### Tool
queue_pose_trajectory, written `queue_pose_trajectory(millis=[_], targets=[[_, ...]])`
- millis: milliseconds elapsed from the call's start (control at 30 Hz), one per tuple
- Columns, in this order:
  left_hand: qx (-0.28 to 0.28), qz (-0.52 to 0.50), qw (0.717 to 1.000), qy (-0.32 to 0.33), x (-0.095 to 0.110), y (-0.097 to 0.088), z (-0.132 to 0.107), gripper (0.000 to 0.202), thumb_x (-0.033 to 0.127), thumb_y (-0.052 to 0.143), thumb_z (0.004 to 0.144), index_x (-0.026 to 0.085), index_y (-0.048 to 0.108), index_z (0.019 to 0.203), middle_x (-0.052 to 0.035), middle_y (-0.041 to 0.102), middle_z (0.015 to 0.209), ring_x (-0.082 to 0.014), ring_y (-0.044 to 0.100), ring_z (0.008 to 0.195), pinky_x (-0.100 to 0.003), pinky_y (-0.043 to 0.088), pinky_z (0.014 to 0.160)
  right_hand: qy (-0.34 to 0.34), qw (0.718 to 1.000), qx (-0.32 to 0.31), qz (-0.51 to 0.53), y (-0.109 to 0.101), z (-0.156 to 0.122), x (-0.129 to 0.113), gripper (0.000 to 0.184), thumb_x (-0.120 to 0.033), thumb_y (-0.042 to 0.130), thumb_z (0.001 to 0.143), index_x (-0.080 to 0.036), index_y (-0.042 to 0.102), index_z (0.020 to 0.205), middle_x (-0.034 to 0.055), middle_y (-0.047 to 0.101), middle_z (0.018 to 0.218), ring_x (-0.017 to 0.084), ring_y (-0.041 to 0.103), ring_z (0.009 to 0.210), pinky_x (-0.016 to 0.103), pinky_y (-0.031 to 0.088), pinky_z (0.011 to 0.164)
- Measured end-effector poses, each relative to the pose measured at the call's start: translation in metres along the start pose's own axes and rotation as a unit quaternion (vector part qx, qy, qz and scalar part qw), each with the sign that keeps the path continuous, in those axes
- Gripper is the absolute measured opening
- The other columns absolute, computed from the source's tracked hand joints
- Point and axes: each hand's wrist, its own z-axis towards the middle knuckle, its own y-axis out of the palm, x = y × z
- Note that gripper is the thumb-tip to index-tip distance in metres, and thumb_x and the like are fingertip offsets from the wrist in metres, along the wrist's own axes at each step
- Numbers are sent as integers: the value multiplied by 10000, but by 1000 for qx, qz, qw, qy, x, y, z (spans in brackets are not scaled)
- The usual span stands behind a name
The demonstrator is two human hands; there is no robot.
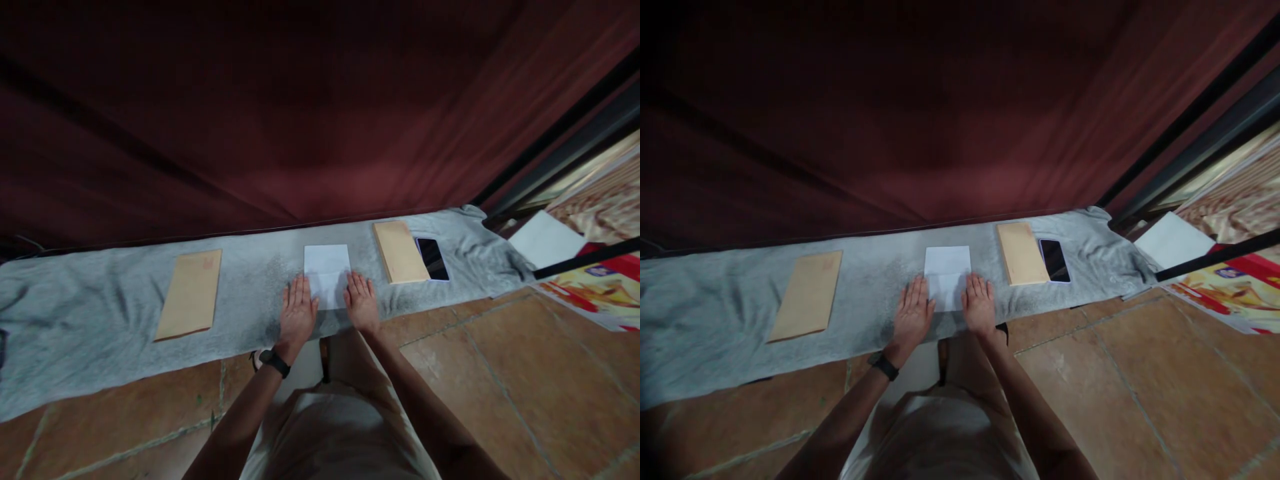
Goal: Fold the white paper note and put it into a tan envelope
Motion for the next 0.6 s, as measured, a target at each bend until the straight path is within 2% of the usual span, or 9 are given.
queue_pose_trajectory(millis=[133, 233, 367, 600], targets=[[-45, -21, 998, 45, 18, 2, 22, 585, 344, 281, 1044, 68, 338, 1557, -170, 362, 1618, -266, 263, 1536, -493, 240, 1249, -30, 999, -18, 25, 5, 13, -14, 508, -273, 358, 1043, -163, 432, 1533, 104, 437, 1586, 265, 359, 1484, 505, 230, 1230], [-69, -20, 996, 48, 24, 10, 33, 588, 359, 282, 1042, 62, 369, 1543, -176, 374, 1611, -270, 273, 1532, -489, 242, 1248, -31, 999, -35, 27, 10, 18, -20, 512, -227, 375, 1023, -171, 444, 1527, 104, 430, 1591, 264, 348, 1490, 511, 218, 1232], [-62, -7, 998, 34, 15, 18, 35, 625, 412, 320, 1032, 58, 364, 1545, -200, 366, 1607, -287, 274, 1531, -503, 250, 1240, -15, 999, -28, 23, 14, 20, -20, 507, -274, 401, 1031, -197, 439, 1530, 110, 428, 1591, 280, 365, 1477, 536, 210, 1224], [-44, 16, 999, 18, 1, 18, 28, 639, 401, 332, 1027, 18, 349, 1538, -219, 345, 1613, -294, 242, 1541, -486, 252, 1240, 26, 999, -12, 15, 15, 18, -15, 511, -374, 388, 1060, -193, 428, 1536, 116, 415, 1597, 306, 366, 1475, 551, 216, 1214]])
